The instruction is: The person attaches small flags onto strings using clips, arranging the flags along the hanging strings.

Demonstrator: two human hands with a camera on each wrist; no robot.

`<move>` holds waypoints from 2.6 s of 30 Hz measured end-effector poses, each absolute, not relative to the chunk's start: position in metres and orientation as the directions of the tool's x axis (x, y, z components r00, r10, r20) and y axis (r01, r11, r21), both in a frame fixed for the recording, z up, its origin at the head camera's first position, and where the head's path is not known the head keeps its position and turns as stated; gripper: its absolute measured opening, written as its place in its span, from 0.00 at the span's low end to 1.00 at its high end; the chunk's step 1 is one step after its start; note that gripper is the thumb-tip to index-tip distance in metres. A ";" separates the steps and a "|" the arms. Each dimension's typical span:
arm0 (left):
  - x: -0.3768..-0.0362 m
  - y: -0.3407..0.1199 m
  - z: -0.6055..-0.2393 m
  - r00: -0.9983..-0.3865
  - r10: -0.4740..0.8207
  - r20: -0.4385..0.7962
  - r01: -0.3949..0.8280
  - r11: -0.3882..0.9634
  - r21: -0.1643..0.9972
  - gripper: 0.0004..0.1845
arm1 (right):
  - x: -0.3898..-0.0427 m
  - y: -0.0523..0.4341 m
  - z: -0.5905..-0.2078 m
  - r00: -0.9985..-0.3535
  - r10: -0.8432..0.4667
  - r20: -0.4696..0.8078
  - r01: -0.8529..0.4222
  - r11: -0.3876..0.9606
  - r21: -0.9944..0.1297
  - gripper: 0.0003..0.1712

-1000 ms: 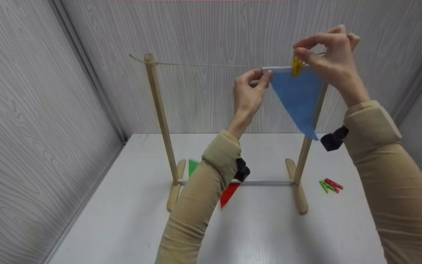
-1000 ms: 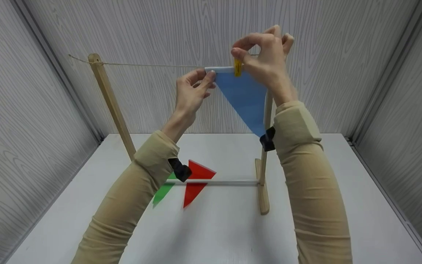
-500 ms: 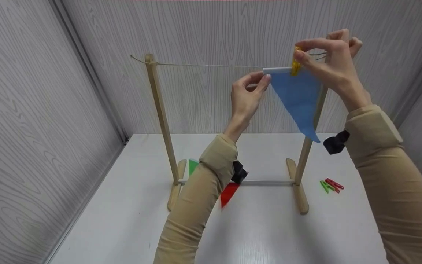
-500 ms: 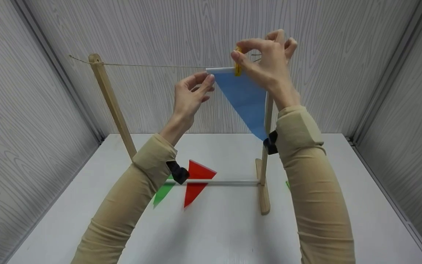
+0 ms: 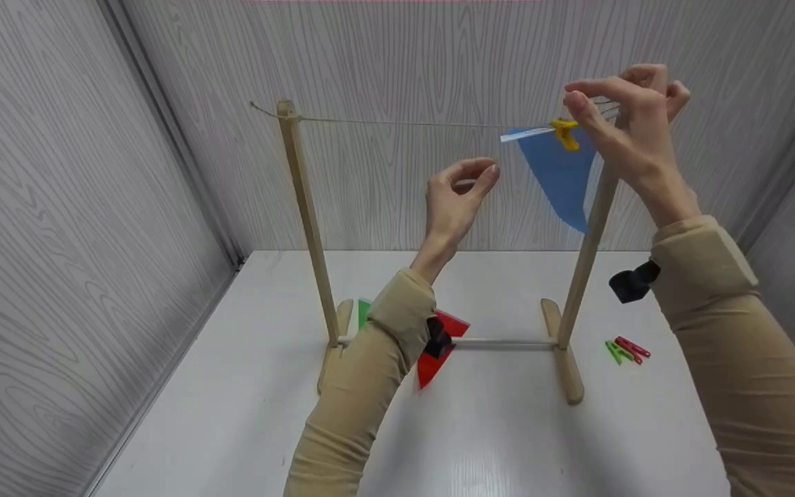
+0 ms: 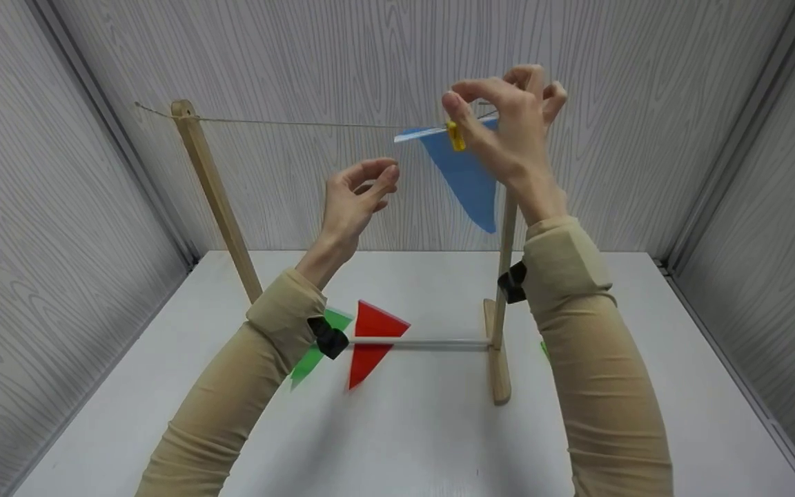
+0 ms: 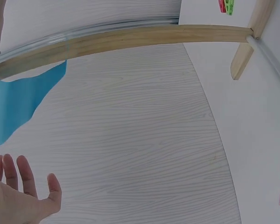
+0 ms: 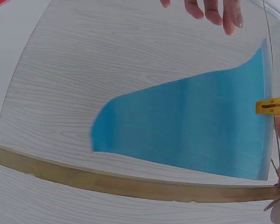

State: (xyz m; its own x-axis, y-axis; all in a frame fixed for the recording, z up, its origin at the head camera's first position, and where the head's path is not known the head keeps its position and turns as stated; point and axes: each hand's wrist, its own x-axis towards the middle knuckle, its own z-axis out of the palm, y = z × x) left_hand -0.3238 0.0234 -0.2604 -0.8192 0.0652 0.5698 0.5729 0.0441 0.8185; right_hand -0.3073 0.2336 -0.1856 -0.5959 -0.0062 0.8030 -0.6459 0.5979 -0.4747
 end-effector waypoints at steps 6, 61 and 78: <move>-0.326 0.021 -0.271 -0.822 0.070 0.565 0.569 0.052 0.821 0.14 | -0.310 0.237 -0.194 -0.472 -0.023 0.881 -0.683 0.641 -0.350 0.34; -0.315 0.057 -0.230 -0.860 0.010 0.510 0.509 -0.035 0.860 0.11 | -0.299 0.240 -0.165 -0.595 -0.296 0.747 -0.554 0.825 -0.114 0.21; -0.320 0.043 -0.246 -0.848 0.061 0.526 0.525 -0.035 0.850 0.18 | -0.304 0.247 -0.182 -0.513 -0.271 0.814 -0.611 0.782 -0.125 0.41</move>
State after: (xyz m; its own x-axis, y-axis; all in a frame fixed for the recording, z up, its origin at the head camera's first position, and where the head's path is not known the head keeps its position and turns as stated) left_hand -0.3200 0.0429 -0.2459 -0.8481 0.0606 0.5264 0.5252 -0.0349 0.8503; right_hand -0.3043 0.2470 -0.1819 -0.5133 -0.2711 0.8142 -0.6110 0.7818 -0.1248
